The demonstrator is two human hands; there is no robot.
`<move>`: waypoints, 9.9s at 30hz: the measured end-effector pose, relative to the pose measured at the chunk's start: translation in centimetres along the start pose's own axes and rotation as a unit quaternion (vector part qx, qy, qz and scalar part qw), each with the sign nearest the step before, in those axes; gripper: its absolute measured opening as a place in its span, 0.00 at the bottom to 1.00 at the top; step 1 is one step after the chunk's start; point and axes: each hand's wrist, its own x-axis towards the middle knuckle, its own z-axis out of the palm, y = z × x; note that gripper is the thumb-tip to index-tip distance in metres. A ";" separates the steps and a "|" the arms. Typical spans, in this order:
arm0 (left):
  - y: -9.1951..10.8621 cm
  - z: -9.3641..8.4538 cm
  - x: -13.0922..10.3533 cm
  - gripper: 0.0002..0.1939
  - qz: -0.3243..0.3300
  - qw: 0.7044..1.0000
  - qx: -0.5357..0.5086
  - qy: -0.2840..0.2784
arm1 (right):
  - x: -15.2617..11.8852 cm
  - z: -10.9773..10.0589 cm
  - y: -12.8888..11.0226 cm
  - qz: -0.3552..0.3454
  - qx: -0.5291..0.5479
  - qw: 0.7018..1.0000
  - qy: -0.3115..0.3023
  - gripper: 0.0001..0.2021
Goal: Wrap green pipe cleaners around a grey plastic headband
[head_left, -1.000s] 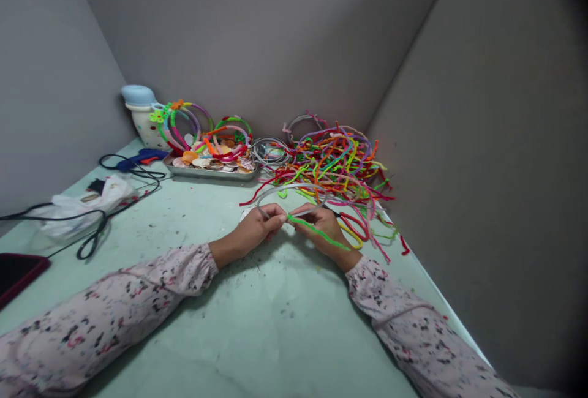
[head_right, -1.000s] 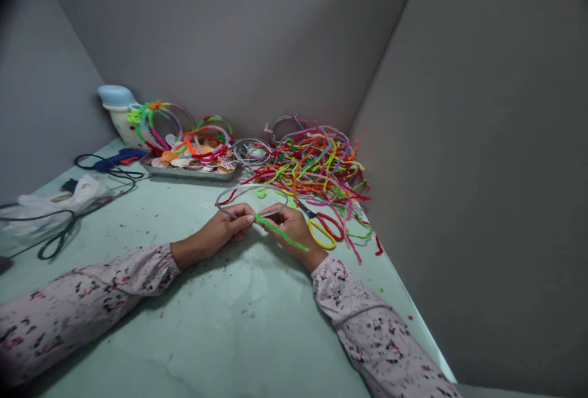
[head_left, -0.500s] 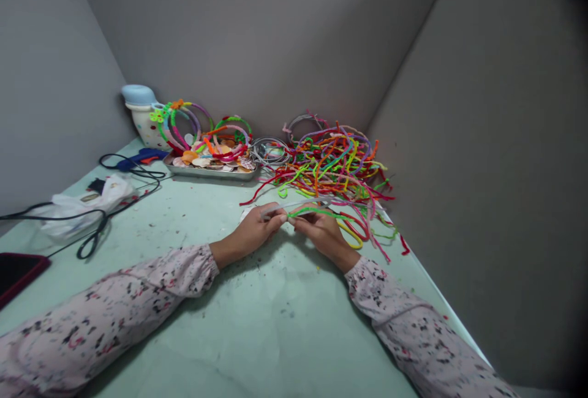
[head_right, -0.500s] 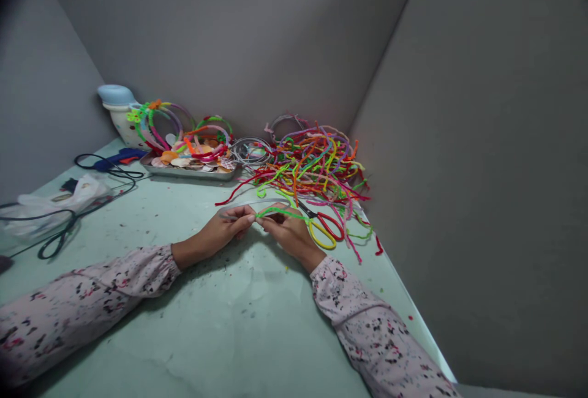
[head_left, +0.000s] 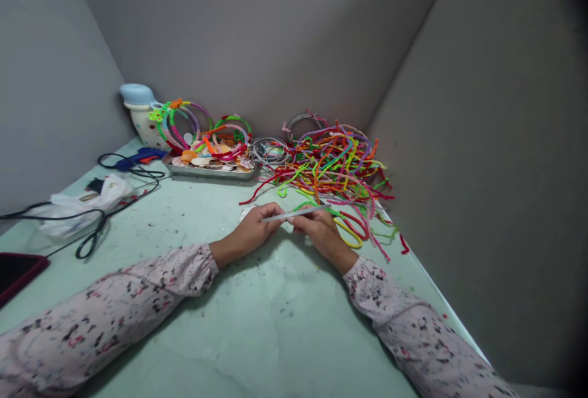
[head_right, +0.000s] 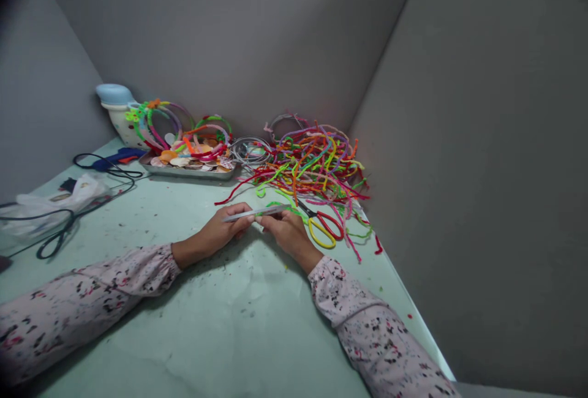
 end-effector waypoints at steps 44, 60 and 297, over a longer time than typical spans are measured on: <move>-1.0 0.1 0.4 0.14 0.002 1.000 -0.026 0.016 | -0.2 0.5 -0.8 -0.044 -0.014 0.999 0.002 0.06; -0.6 0.1 0.2 0.14 -0.005 1.000 0.022 0.014 | 0.2 0.2 -0.3 -0.068 -0.110 0.991 0.020 0.14; -1.1 0.4 1.0 0.08 -0.012 0.999 -0.033 0.023 | 1.8 0.3 2.0 0.048 0.165 0.985 0.031 0.15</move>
